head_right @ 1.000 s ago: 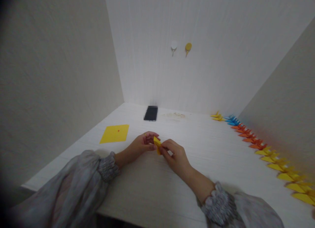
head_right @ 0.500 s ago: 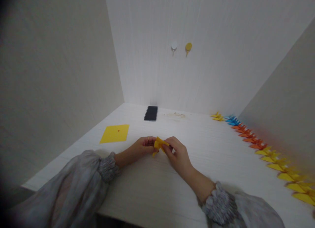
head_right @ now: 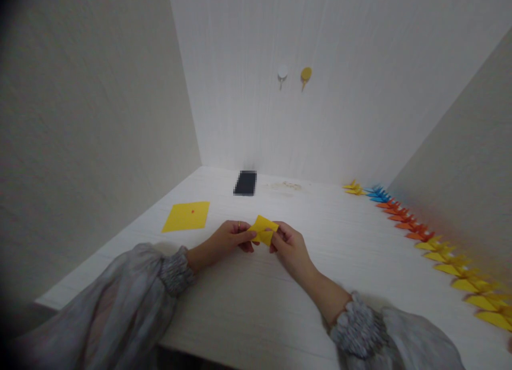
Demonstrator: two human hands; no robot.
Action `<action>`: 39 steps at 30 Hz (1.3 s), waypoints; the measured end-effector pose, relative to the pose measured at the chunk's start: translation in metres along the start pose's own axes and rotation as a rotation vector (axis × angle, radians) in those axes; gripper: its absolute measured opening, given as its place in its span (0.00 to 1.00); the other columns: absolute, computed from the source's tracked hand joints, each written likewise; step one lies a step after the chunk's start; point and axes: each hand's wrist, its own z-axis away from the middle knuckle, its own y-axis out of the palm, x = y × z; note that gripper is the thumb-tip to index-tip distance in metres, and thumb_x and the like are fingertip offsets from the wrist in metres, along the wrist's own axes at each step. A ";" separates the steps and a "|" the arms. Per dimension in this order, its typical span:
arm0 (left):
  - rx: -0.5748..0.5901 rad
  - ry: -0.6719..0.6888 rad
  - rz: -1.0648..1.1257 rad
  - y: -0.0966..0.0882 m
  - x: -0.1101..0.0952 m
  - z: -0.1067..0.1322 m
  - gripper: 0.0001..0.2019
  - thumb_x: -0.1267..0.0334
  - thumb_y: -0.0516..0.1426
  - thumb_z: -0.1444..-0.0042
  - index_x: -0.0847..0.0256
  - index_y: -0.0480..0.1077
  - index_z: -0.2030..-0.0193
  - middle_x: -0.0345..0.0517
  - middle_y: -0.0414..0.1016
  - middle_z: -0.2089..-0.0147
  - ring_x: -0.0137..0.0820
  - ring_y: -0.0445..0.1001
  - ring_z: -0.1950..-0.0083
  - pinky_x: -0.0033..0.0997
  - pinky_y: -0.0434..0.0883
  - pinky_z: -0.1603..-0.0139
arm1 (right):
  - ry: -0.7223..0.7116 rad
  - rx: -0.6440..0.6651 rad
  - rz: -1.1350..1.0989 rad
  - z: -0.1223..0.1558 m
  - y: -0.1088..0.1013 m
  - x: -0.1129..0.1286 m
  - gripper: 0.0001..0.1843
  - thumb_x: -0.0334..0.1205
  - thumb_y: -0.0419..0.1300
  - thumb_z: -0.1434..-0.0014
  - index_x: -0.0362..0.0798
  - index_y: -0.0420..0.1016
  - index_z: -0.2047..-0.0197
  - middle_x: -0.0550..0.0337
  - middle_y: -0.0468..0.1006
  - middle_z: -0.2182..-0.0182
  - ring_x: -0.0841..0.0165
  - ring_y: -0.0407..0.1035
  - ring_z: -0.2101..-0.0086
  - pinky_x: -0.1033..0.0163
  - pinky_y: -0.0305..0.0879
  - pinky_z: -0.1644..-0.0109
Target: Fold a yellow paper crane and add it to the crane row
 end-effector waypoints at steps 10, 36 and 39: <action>-0.002 0.035 0.003 0.001 0.001 0.000 0.13 0.56 0.57 0.55 0.68 0.68 0.71 0.43 0.72 0.73 0.21 0.68 0.77 0.22 0.64 0.74 | 0.031 0.031 -0.059 0.000 0.002 0.005 0.11 0.45 0.60 0.53 0.46 0.68 0.70 0.63 0.69 0.80 0.74 0.61 0.80 0.68 0.58 0.77; 0.038 0.134 0.101 0.002 0.004 0.000 0.14 0.57 0.59 0.59 0.67 0.65 0.73 0.38 0.66 0.76 0.21 0.63 0.74 0.24 0.60 0.70 | 0.157 0.121 -0.182 0.003 0.002 0.010 0.08 0.42 0.61 0.55 0.46 0.70 0.77 0.61 0.71 0.78 0.70 0.64 0.75 0.65 0.61 0.70; 0.054 0.138 0.028 0.000 0.004 0.001 0.14 0.57 0.59 0.59 0.67 0.65 0.71 0.39 0.66 0.75 0.21 0.62 0.74 0.24 0.60 0.71 | 0.160 0.109 -0.181 0.002 0.000 0.008 0.09 0.42 0.61 0.55 0.45 0.70 0.78 0.61 0.71 0.79 0.71 0.64 0.76 0.65 0.60 0.71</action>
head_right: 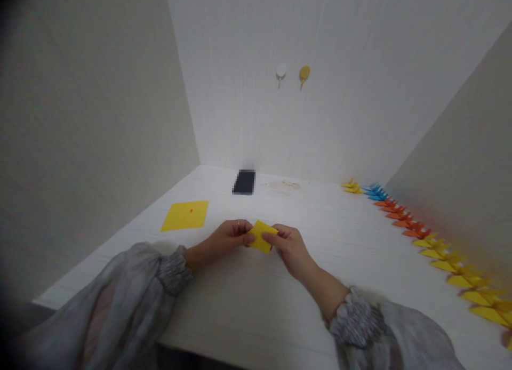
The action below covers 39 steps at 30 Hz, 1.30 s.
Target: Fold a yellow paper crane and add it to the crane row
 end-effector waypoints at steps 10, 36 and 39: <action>-0.205 0.349 -0.591 -0.011 -0.002 0.001 0.06 0.62 0.58 0.56 0.63 0.71 0.73 0.43 0.69 0.71 0.28 0.66 0.66 0.29 0.63 0.62 | -0.560 0.006 0.661 -0.002 -0.005 0.004 0.04 0.36 0.57 0.50 0.49 0.73 0.72 0.58 0.71 0.73 0.68 0.64 0.69 0.61 0.61 0.65; 0.229 0.336 -0.984 -0.013 -0.011 0.013 0.10 0.67 0.50 0.48 0.64 0.72 0.67 0.47 0.67 0.63 0.27 0.66 0.64 0.26 0.64 0.61 | -0.482 0.396 0.915 -0.002 -0.023 0.000 0.07 0.39 0.55 0.47 0.50 0.75 0.68 0.57 0.70 0.69 0.69 0.65 0.68 0.63 0.62 0.63; 0.192 0.301 -0.881 -0.012 -0.007 0.011 0.08 0.67 0.52 0.49 0.63 0.72 0.66 0.45 0.68 0.65 0.26 0.66 0.65 0.25 0.64 0.62 | -0.459 0.388 0.898 -0.004 -0.022 -0.003 0.06 0.39 0.56 0.47 0.50 0.74 0.69 0.57 0.70 0.70 0.68 0.65 0.68 0.63 0.62 0.63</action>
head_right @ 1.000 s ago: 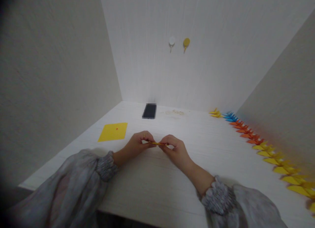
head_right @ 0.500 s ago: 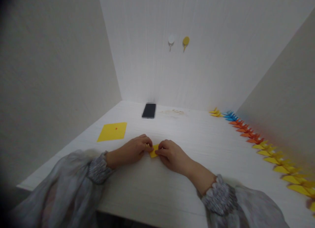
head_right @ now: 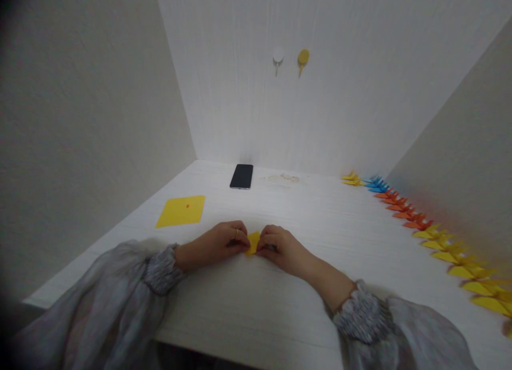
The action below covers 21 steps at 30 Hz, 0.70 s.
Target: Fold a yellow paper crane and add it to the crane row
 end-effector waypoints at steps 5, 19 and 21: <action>-0.016 -0.066 0.071 0.001 0.001 -0.001 0.06 0.69 0.53 0.52 0.63 0.72 0.70 0.43 0.68 0.68 0.25 0.66 0.67 0.26 0.64 0.63 | 0.015 0.001 0.056 -0.001 0.002 0.001 0.07 0.38 0.54 0.46 0.49 0.73 0.70 0.58 0.70 0.72 0.69 0.64 0.69 0.63 0.60 0.64; -0.002 -0.120 0.080 0.002 0.004 -0.003 0.07 0.66 0.53 0.53 0.64 0.71 0.73 0.42 0.69 0.69 0.24 0.66 0.70 0.23 0.62 0.68 | 0.138 0.024 0.350 -0.006 0.010 0.005 0.06 0.33 0.51 0.48 0.45 0.67 0.74 0.60 0.67 0.75 0.71 0.59 0.73 0.63 0.50 0.67; -0.008 -0.163 0.081 0.002 0.004 -0.003 0.10 0.62 0.52 0.51 0.64 0.71 0.72 0.43 0.69 0.70 0.24 0.66 0.71 0.23 0.61 0.70 | 0.147 0.036 0.359 -0.006 0.010 0.008 0.06 0.32 0.51 0.48 0.45 0.66 0.74 0.61 0.67 0.75 0.71 0.58 0.73 0.64 0.50 0.67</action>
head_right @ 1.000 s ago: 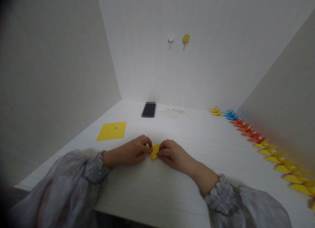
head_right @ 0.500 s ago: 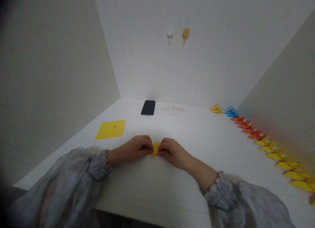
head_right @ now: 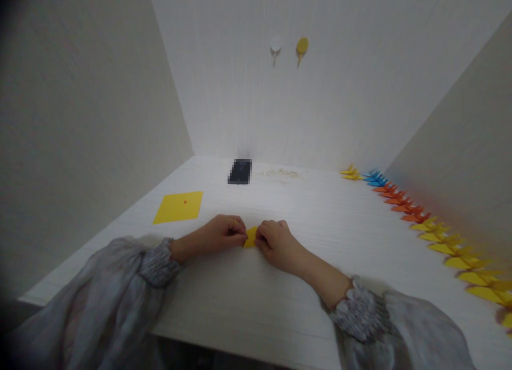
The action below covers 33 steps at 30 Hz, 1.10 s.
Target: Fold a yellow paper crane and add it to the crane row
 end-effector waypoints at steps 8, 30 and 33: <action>-0.019 -0.076 -0.029 0.002 -0.002 0.000 0.10 0.59 0.53 0.53 0.64 0.68 0.72 0.40 0.68 0.72 0.24 0.64 0.72 0.24 0.60 0.72 | 0.064 0.042 -0.024 0.000 -0.005 0.006 0.06 0.33 0.51 0.48 0.44 0.65 0.75 0.61 0.66 0.75 0.72 0.57 0.73 0.65 0.49 0.66; -0.032 -0.074 -0.078 0.004 -0.005 -0.001 0.05 0.64 0.53 0.54 0.64 0.65 0.74 0.40 0.65 0.72 0.23 0.62 0.73 0.24 0.60 0.71 | 0.246 0.116 -0.002 -0.004 -0.012 0.011 0.04 0.28 0.52 0.51 0.44 0.66 0.75 0.61 0.65 0.74 0.71 0.58 0.71 0.65 0.49 0.65; -0.025 -0.070 -0.090 0.004 -0.005 -0.001 0.05 0.65 0.53 0.54 0.64 0.65 0.75 0.40 0.65 0.72 0.23 0.62 0.73 0.24 0.60 0.71 | 0.265 0.120 0.008 -0.004 -0.012 0.011 0.04 0.29 0.53 0.51 0.44 0.67 0.74 0.60 0.66 0.73 0.71 0.59 0.69 0.64 0.49 0.64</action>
